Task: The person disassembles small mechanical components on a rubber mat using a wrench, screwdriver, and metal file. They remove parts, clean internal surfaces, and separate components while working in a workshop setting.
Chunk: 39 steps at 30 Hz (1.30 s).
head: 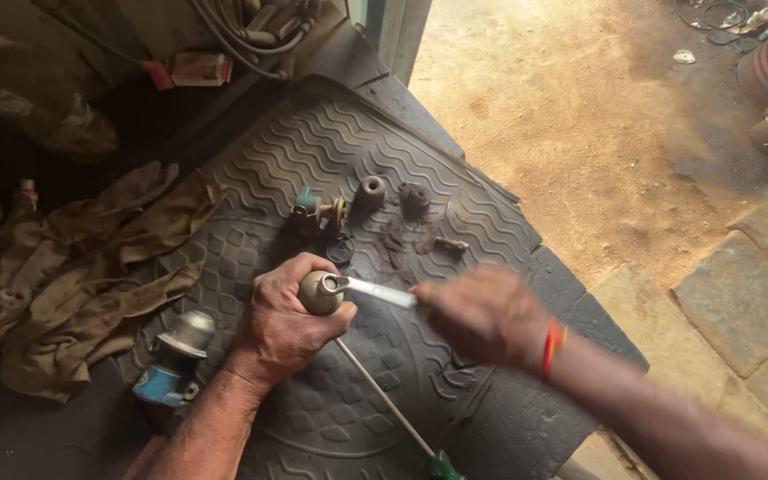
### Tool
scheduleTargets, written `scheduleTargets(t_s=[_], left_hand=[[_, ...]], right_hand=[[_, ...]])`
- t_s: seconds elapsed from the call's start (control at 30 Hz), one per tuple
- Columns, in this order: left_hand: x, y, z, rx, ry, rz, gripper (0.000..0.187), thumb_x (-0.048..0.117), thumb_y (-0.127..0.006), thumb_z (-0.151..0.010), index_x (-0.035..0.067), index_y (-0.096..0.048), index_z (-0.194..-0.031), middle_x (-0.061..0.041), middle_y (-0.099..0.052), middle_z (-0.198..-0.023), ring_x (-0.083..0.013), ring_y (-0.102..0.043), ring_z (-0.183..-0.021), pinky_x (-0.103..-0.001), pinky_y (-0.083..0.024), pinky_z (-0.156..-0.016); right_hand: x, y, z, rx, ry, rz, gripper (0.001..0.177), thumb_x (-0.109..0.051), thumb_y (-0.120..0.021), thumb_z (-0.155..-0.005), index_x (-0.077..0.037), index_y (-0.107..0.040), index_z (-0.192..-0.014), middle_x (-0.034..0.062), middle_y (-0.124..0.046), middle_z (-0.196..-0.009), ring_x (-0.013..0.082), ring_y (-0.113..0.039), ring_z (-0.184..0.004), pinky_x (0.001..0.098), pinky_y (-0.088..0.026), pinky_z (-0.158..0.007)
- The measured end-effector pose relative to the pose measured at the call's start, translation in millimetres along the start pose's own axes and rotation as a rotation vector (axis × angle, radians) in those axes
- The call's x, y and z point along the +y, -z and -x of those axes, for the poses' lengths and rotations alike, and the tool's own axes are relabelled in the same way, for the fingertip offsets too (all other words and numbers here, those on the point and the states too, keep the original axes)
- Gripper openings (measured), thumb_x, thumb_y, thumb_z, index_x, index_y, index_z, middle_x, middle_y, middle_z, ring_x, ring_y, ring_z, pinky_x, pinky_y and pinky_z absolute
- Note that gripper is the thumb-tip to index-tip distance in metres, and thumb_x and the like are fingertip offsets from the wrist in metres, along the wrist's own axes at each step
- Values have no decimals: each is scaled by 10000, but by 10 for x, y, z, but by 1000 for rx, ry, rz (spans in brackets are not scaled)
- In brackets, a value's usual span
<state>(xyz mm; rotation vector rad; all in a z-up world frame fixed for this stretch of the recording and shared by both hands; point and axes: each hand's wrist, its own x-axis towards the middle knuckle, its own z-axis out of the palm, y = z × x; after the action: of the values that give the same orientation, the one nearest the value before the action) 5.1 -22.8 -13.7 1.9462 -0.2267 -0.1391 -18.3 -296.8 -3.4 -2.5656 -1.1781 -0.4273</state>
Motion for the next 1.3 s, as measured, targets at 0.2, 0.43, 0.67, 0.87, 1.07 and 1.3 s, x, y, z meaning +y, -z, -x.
scheduleTargets(t_s=[0.2,0.43,0.67,0.87,1.07,1.3], left_hand=[[35,64,47,-18,11,32,277,179,-818,-677,79,-682,-896,-13,-661,-771,-108,-675,-680,-299,-582,-580],[71,5,-26,5,-53,-76,248,190,-797,-678,84,-659,-855,-50,-689,-764,-206,-701,-706,-379,-563,-614],[-658,-256,-55,-134,-642,-490,55,111,-674,-879,119,-622,-861,-81,-641,-830,-254,-680,-836,-439,-556,-835],[-359,-125,10,49,-71,-53,304,341,-769,-796,77,-656,-899,-61,-664,-766,-195,-676,-725,-370,-564,-650],[71,-7,17,82,-91,-68,335,219,-826,-670,54,-675,-918,-72,-678,-805,-189,-678,-735,-350,-558,-675],[93,4,-9,37,1,-70,330,202,-839,-653,66,-689,-913,-44,-693,-800,-152,-679,-702,-322,-568,-657]], right_hand=[[852,119,-890,-201,-26,412,468,-502,-803,-793,-79,-634,-684,57,-532,-654,170,-453,-588,346,-383,-519],[648,-136,-2167,-27,-131,241,780,-508,-874,-671,-76,-616,-1267,130,-688,-857,309,-678,-752,445,-535,-626],[-312,-50,-2335,-143,372,-459,606,-344,-853,-858,-102,-587,-1346,49,-755,-951,233,-743,-856,372,-577,-687],[-607,594,-1180,-679,253,-362,322,-288,-824,-714,-103,-651,-912,85,-621,-804,319,-599,-919,484,-451,-793],[-174,599,-420,-642,-314,-96,226,-289,-770,-826,-192,-727,-1026,49,-697,-953,274,-637,-914,430,-509,-801],[188,331,-802,-282,-653,-552,463,-178,-675,-881,-100,-619,-1335,82,-760,-1166,208,-757,-1002,375,-590,-858]])
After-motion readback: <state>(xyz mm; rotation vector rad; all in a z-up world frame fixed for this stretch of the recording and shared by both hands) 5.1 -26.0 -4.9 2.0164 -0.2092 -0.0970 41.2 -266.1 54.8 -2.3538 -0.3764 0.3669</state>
